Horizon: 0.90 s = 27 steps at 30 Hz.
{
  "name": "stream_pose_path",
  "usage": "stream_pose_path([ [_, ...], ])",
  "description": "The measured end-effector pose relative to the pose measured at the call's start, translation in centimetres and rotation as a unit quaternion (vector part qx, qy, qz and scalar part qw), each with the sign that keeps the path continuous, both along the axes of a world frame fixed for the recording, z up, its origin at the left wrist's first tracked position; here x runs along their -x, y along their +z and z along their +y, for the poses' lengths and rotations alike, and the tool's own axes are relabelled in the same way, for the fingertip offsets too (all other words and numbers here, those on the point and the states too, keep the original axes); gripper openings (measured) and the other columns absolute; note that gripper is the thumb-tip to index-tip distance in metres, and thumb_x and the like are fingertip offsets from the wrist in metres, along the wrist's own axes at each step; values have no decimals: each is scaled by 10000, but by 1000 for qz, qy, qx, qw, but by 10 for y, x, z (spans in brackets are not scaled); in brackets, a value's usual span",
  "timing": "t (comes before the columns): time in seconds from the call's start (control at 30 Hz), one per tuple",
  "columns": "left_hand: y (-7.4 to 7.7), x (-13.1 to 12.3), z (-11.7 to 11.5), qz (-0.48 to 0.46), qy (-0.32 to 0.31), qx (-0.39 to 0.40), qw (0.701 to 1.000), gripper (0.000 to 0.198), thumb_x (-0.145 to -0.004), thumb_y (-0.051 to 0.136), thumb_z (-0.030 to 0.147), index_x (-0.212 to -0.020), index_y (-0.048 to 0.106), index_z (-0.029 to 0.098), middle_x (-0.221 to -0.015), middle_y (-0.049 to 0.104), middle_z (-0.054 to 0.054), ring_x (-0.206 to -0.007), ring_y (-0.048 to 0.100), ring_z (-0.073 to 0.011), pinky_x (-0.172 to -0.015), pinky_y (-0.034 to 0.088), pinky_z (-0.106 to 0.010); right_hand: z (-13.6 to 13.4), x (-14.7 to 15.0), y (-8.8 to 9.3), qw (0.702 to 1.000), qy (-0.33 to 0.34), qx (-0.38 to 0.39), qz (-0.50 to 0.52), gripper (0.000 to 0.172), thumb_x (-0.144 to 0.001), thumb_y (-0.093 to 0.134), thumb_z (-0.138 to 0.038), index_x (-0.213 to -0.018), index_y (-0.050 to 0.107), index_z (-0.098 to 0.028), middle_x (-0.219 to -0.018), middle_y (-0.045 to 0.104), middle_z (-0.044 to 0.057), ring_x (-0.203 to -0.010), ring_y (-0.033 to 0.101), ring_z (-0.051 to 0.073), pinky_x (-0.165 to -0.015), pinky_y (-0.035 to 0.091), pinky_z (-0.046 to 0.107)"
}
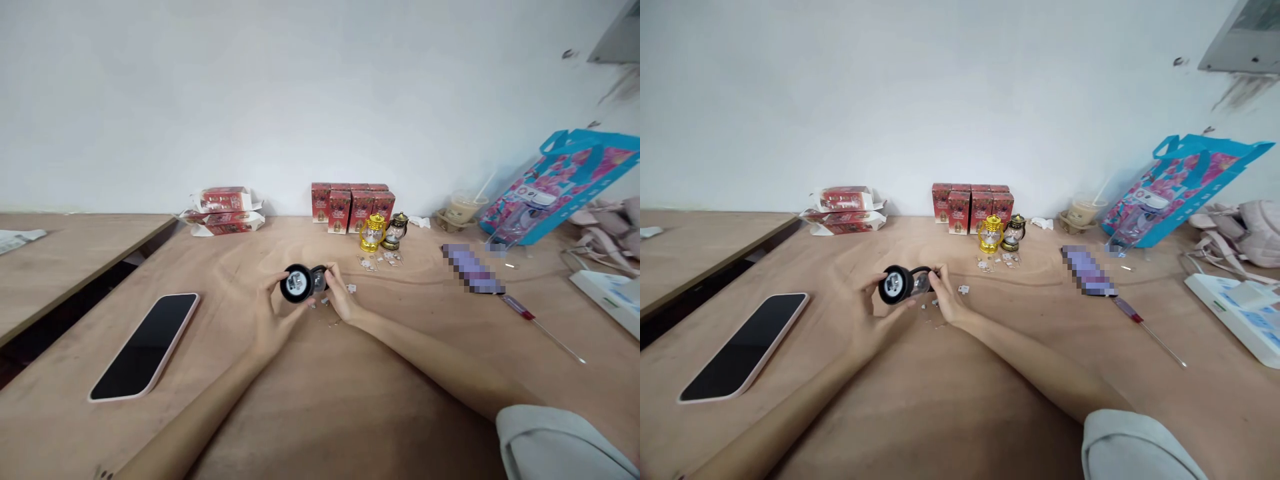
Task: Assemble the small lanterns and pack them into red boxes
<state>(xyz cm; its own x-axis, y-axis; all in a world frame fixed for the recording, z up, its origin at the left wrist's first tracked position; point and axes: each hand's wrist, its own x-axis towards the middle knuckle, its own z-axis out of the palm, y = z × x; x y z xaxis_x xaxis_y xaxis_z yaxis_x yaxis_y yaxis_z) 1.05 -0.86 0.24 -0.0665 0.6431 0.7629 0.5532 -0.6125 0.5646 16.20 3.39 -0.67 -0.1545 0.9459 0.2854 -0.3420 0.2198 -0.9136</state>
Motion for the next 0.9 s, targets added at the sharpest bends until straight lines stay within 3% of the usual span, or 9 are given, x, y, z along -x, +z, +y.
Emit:
stream_pose_path([
  [0.1,1,6,5,-20,6,-19,1000,530,-707,742,332,-1145,466,215,-1070,586,-52,-1024,597,-213,-910,489,-397,-8,-8,7,985,-74,-113,-104,319,-902,435,-494,-1131,424,-272,-1143,530,40,-1104,485,179,-997,373,380],
  [0.17,1,13,9,-25,7,-36,999,542,-703,742,298,-1154,458,207,-1084,587,-65,-1040,594,-218,-910,497,-401,-14,-19,12,952,-141,-191,-192,296,-914,448,-406,-1174,434,-265,-1208,509,68,-1155,454,202,-1023,347,417],
  [0.23,1,20,14,-13,10,-53,998,533,-714,727,269,-1168,455,203,-1113,586,-85,-1071,587,-231,-913,498,-415,-21,-31,15,898,-176,-260,-308,205,-895,495,-313,-1085,537,-249,-1152,547,80,-1118,462,233,-999,359,454],
  [0.33,2,27,18,41,-8,-69,997,452,-756,680,221,-1156,471,203,-1155,587,-106,-1110,579,-243,-915,499,-434,-28,-45,12,817,-166,-317,-453,102,-854,566,-255,-909,651,-238,-1082,594,90,-1078,451,273,-937,395,487],
  [0.47,7,24,14,96,-42,-79,991,393,-787,639,180,-1143,473,198,-1161,591,-118,-1113,584,-237,-908,510,-421,-30,-48,2,763,-152,-329,-535,77,-821,631,-261,-843,700,-234,-1051,617,93,-1059,437,298,-865,425,492],
  [0.53,10,20,10,116,-48,-84,989,371,-796,626,174,-1134,475,201,-1156,592,-122,-1102,592,-233,-909,511,-417,-29,-47,-1,762,-147,-328,-538,83,-830,622,-247,-802,696,-223,-1006,632,91,-1019,452,288,-837,431,475],
  [0.6,11,16,9,132,-52,-87,986,352,-801,621,172,-1121,480,206,-1144,595,-122,-1083,602,-227,-894,521,-408,-28,-45,3,780,-144,-321,-517,92,-841,616,-254,-785,680,-218,-945,643,82,-966,474,267,-814,433,447],
  [0.77,9,14,10,148,-66,-83,983,325,-805,617,166,-1100,488,201,-1114,605,-122,-1078,605,-227,-883,531,-400,-29,-35,36,856,-166,-327,-364,140,-887,566,-299,-785,640,-238,-760,629,30,-758,529,193,-724,427,365],
  [0.9,9,14,10,154,-70,-81,982,323,-812,612,192,-1107,481,207,-1105,613,-120,-1060,614,-227,-881,535,-407,-25,-20,56,863,-158,-352,-325,129,-869,590,-319,-780,662,-260,-768,623,27,-766,537,191,-736,423,369],
])
